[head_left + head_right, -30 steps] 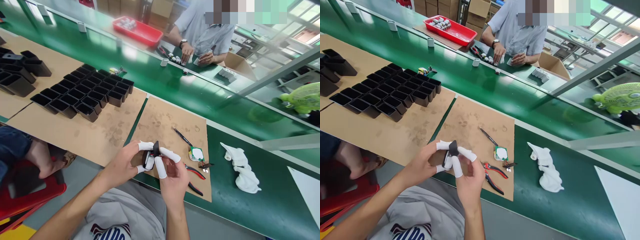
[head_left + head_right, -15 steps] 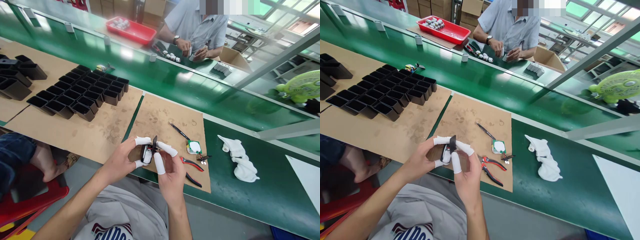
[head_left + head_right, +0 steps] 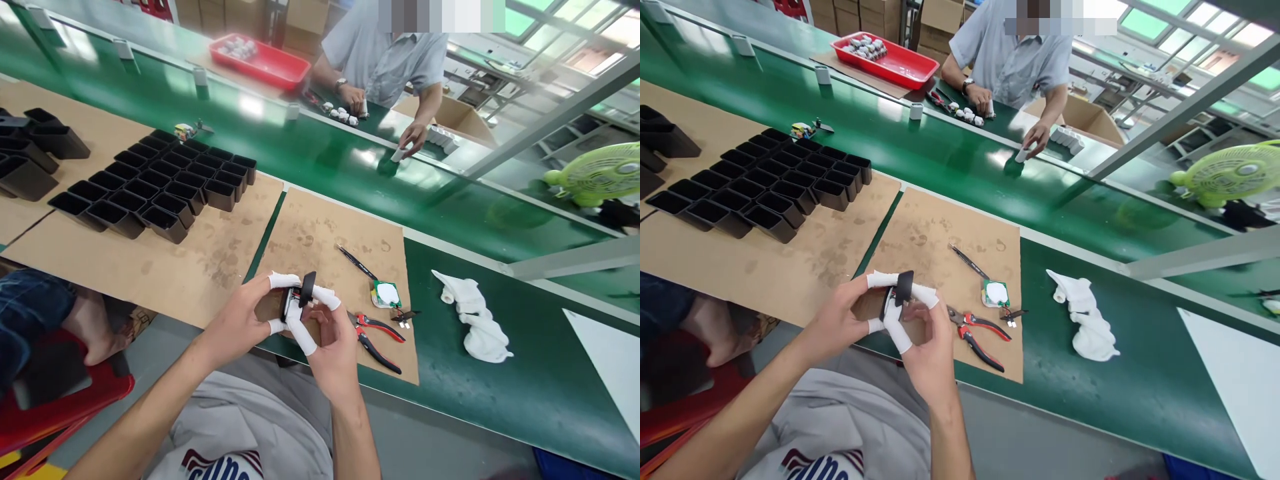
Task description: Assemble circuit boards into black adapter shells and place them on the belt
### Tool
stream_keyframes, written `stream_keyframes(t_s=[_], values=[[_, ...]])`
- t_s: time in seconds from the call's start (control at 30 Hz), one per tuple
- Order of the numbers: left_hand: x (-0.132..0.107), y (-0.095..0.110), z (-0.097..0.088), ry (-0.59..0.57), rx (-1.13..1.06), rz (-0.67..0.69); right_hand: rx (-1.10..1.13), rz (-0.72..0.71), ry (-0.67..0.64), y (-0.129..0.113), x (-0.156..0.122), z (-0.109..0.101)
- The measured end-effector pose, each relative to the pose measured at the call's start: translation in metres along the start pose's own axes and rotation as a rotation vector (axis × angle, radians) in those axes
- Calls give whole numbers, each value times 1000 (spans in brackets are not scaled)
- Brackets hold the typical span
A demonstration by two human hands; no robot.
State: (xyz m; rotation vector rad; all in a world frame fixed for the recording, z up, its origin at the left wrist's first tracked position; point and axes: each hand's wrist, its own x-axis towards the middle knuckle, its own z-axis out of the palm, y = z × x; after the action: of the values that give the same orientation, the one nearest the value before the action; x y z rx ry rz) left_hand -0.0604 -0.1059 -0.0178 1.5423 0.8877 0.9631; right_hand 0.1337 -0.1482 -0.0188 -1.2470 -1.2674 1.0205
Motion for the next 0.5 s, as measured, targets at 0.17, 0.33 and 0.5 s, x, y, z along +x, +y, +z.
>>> stream_keyframes(t_s=[0.17,0.33,0.5], values=[[1,-1,2,11,-54,-34,52,64,-11,-1,3,-3],[3,-1,6,38,-133,-82,41,95,48,3,4,-1],[3,-3,8,48,-27,-47,-2,121,69,8,4,2]])
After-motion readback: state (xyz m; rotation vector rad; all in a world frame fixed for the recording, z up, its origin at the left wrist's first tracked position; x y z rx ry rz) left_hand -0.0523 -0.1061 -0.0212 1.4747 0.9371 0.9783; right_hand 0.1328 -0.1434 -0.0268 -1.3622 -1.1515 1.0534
